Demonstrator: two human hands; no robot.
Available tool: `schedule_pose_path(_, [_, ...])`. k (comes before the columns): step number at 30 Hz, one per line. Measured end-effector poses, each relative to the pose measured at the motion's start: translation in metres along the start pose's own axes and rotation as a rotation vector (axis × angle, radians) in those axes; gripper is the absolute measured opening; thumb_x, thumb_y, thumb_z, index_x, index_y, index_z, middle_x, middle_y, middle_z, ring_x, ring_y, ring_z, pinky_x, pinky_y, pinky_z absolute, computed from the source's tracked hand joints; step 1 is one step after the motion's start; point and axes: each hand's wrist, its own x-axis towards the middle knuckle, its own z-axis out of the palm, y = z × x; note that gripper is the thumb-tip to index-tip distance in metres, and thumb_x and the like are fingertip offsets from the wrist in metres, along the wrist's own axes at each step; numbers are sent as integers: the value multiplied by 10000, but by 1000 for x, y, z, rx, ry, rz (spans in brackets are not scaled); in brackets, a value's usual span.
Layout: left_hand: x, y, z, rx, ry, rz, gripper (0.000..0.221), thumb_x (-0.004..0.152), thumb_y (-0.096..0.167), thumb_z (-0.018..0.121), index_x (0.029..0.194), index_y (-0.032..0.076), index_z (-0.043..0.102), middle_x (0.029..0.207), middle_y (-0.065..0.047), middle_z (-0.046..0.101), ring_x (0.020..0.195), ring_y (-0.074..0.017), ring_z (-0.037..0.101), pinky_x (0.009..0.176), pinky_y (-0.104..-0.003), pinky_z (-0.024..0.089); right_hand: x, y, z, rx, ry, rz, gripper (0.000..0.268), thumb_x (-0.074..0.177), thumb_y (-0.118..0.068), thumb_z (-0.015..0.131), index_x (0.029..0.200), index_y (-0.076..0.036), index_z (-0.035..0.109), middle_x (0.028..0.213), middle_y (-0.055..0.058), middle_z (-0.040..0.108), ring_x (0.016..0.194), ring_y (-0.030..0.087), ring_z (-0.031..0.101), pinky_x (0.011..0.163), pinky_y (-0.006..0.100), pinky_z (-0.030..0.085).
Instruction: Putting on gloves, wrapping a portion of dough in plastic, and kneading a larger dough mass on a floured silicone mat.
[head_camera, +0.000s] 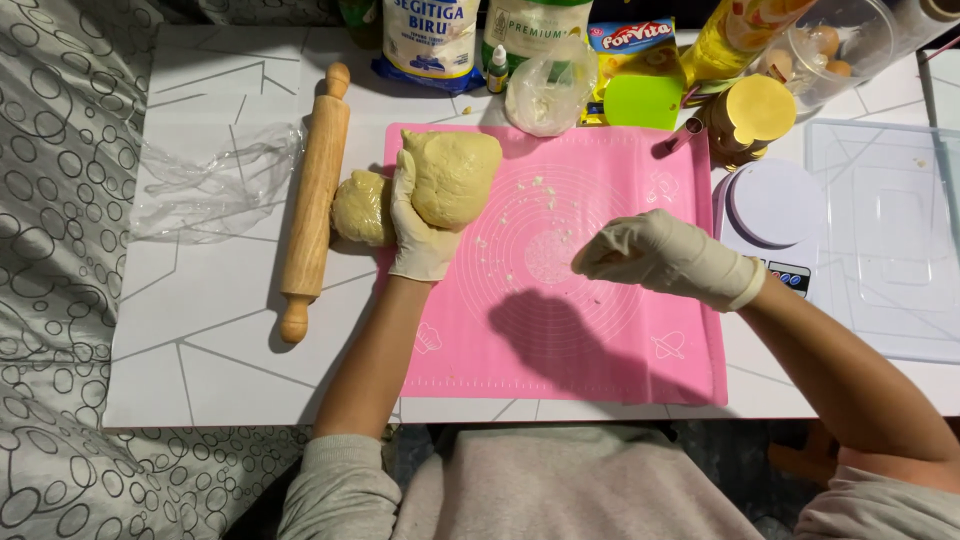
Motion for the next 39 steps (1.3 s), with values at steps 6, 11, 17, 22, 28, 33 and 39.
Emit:
schedule_pose_path(6, [8,-3,-4,31,-19,23,365,853,458,782,1162,267,754,1235,-58,744,1155,-283,711,1012,-507,600,-13,10,-33,158,147,254,222,886,-16,726,1097,41,762,1007,221,772,907,270,739,840,373,594])
schedule_pose_path(11, [9,-4,-5,4,6,19,358,847,451,783,1158,273,761,1242,-69,742,1140,-307,721,987,-528,609,16,49,-55,104,250,223,198,924,-19,747,1119,5,760,1010,225,745,863,303,741,803,359,598])
schedule_pose_path(17, [6,6,15,-20,-61,66,331,846,457,777,1111,259,760,1190,-64,758,1093,-271,738,966,-486,635,58,83,-74,52,327,59,224,909,-67,791,1127,-24,768,944,212,717,841,272,738,753,327,601])
schedule_pose_path(22, [0,39,38,-6,-71,98,353,817,490,788,1097,274,776,1209,-68,759,1068,-269,759,947,-469,654,50,84,-82,77,294,116,250,901,-53,766,1145,0,756,928,241,723,848,311,733,791,365,598])
schedule_pose_path(28, [-32,57,68,127,-34,206,609,784,481,652,1333,218,623,1343,-120,689,1226,-314,657,879,-464,585,66,52,-89,72,219,244,262,934,-61,627,1164,-68,754,982,64,756,836,143,663,680,270,513])
schedule_pose_path(33, [-36,61,72,15,-78,185,536,796,474,678,1283,253,638,1366,-120,666,1239,-336,640,899,-509,590,122,15,-53,91,128,98,200,945,-28,667,1127,-32,750,1051,125,782,870,163,736,837,259,636])
schedule_pose_path(39, [-7,72,53,23,-199,204,561,758,562,689,1204,221,681,1396,-96,620,1275,-350,588,894,-525,572,213,37,-4,-282,279,-383,351,836,57,458,702,-148,206,737,0,123,691,145,113,571,324,116])
